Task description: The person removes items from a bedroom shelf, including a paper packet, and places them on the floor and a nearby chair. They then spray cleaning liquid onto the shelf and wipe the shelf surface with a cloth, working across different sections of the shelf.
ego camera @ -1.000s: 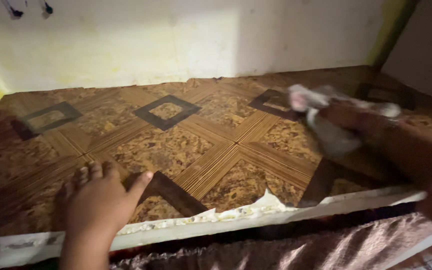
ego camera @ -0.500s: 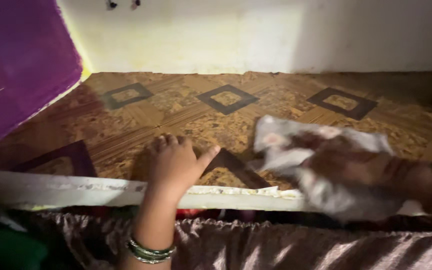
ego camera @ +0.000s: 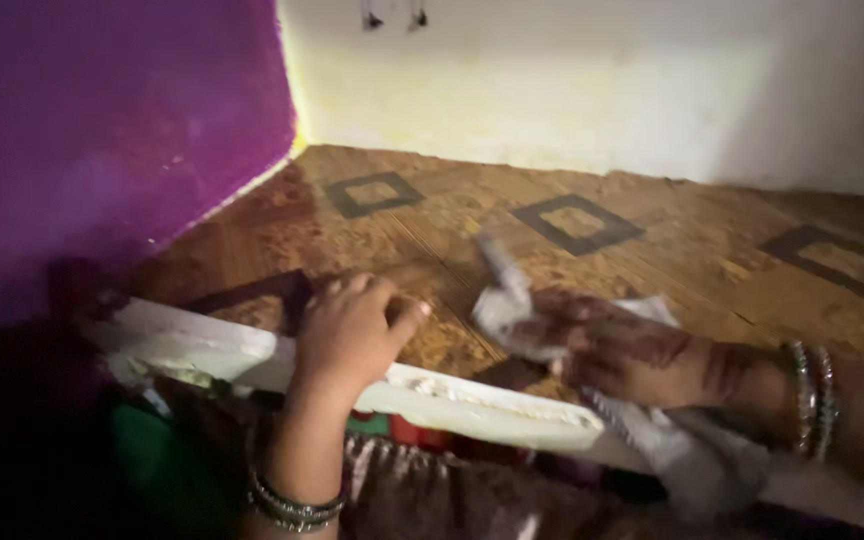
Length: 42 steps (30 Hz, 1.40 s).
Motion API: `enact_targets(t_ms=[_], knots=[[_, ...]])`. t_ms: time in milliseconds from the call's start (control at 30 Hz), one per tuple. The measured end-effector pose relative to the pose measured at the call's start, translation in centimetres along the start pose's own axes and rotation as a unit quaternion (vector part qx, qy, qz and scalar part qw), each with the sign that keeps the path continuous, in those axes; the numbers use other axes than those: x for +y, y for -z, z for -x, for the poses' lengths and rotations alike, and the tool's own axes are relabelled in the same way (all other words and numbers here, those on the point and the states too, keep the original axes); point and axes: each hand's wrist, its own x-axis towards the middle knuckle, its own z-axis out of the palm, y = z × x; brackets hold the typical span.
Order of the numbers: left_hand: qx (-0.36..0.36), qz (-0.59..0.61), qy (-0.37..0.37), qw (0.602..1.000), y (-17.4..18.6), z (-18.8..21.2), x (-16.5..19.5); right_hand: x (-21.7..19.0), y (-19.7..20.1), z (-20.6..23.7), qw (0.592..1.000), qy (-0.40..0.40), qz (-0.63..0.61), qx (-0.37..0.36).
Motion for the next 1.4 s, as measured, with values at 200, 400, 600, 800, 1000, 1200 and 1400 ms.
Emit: enact_targets(t_ms=[200,400,600,800,1000,1200,1400], knots=[[-0.056,0.031,-0.083,0.994,1.6,-0.9,-4.1,5.8,3.7,0.5,0.871,-0.467,-0.109,0.102],[-0.033,0.034,-0.106,0.993,0.9,-1.0,-5.0,21.5,2.6,-3.2,0.85,-0.498,0.151,-0.074],[0.006,0.071,-0.137,0.988,1.1,-1.2,-5.7,28.8,-1.3,-18.7,0.9,-0.422,0.108,-0.019],[-0.013,0.085,-0.151,0.985,-0.7,-2.2,-7.4,22.2,-3.5,-36.4,0.96,-0.213,-0.18,0.015],[0.007,0.052,-0.24,0.969,-1.3,-3.7,-8.9,12.3,-5.3,-39.5,0.847,-0.246,-0.459,-0.106],[0.02,0.047,-0.182,0.982,-0.8,-6.0,-7.8,14.4,-4.5,-42.8,0.984,-0.073,0.13,-0.094],[0.018,0.094,-0.179,0.979,-0.1,-6.9,-9.8,23.2,-3.8,-50.3,0.92,-0.373,-0.118,-0.036]])
